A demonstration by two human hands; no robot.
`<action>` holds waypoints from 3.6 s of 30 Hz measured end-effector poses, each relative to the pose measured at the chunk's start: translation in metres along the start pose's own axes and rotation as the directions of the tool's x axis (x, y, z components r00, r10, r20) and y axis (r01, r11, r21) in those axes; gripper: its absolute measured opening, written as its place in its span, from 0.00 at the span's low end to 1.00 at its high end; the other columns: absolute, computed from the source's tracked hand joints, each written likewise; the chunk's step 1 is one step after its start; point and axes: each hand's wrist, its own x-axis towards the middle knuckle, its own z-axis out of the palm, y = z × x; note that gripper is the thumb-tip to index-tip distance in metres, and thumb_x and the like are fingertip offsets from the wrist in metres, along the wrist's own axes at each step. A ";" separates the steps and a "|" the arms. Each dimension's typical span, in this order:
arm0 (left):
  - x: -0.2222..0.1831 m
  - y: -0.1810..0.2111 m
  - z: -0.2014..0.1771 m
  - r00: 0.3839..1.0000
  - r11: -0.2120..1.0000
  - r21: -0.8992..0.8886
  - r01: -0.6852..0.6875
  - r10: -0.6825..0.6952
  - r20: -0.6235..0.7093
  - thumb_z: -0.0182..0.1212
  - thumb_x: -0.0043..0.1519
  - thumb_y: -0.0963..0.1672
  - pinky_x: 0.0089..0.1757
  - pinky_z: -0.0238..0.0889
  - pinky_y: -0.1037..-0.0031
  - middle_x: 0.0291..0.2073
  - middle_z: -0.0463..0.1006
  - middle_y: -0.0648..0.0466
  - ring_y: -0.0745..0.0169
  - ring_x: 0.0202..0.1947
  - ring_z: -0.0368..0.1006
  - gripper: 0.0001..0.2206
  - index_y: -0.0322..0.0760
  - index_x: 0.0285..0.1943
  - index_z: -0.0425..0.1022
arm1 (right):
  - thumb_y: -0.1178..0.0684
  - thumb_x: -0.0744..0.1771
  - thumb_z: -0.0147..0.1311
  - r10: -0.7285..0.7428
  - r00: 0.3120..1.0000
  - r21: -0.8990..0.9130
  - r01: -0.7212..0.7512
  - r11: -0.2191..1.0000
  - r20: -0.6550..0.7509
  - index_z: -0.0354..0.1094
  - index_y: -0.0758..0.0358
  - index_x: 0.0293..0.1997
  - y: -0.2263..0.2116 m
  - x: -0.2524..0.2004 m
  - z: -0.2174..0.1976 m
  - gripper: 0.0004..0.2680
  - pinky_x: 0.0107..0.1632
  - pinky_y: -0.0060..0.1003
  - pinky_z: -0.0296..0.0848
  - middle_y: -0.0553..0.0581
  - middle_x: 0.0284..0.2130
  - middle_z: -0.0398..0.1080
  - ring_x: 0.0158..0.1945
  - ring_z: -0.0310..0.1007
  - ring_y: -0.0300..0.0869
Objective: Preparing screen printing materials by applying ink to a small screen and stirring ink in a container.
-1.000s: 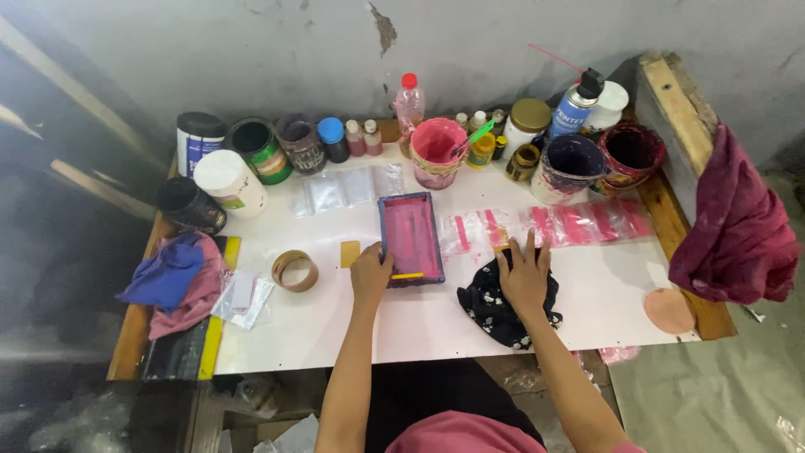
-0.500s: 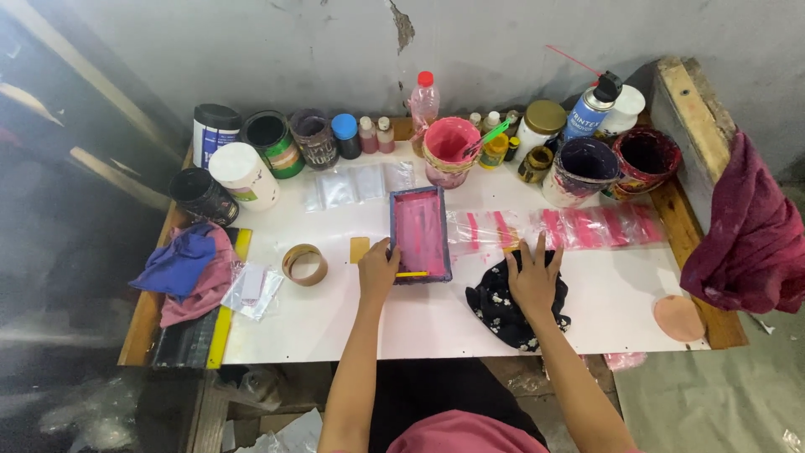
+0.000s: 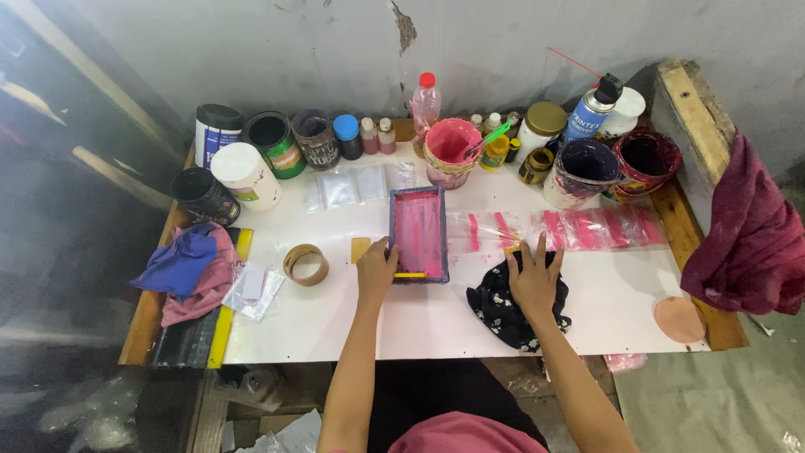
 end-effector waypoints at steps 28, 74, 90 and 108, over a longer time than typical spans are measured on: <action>-0.051 -0.076 -0.183 0.929 0.941 0.169 0.293 -0.238 -0.284 0.61 0.63 0.48 0.43 0.72 0.53 0.38 0.82 0.43 0.40 0.40 0.80 0.16 0.35 0.54 0.80 | 0.37 0.74 0.39 -0.263 0.909 -0.092 0.246 0.965 -0.324 0.65 0.60 0.72 0.003 0.000 0.011 0.22 0.76 0.58 0.42 0.73 0.73 0.55 0.74 0.48 0.70; -0.132 -0.060 -0.160 0.731 0.992 0.108 -0.062 0.118 -0.672 0.59 0.67 0.45 0.28 0.66 0.74 0.24 0.70 0.57 0.59 0.20 0.67 0.07 0.38 0.47 0.77 | 0.37 0.62 0.65 -0.301 0.877 0.008 0.327 0.945 -0.375 0.73 0.60 0.59 -0.009 -0.048 0.014 0.23 0.71 0.52 0.53 0.67 0.56 0.66 0.64 0.64 0.58; -0.118 0.085 0.025 0.884 0.937 -0.075 -0.341 0.347 0.314 0.45 0.71 0.54 0.43 0.68 0.60 0.44 0.74 0.46 0.44 0.44 0.73 0.22 0.38 0.65 0.68 | 0.30 0.72 0.29 0.058 0.982 0.176 -0.091 0.980 0.182 0.67 0.55 0.27 -0.059 -0.062 0.032 0.25 0.43 0.50 0.75 0.61 0.24 0.76 0.38 0.80 0.58; -0.049 0.054 0.007 0.975 0.992 0.108 0.069 -0.044 -0.219 0.64 0.63 0.50 0.43 0.69 0.55 0.42 0.76 0.48 0.44 0.47 0.71 0.13 0.42 0.50 0.75 | 0.42 0.73 0.38 -0.078 0.996 0.466 0.094 0.880 -0.054 0.75 0.55 0.40 -0.030 -0.050 -0.025 0.16 0.56 0.47 0.68 0.60 0.39 0.73 0.50 0.70 0.56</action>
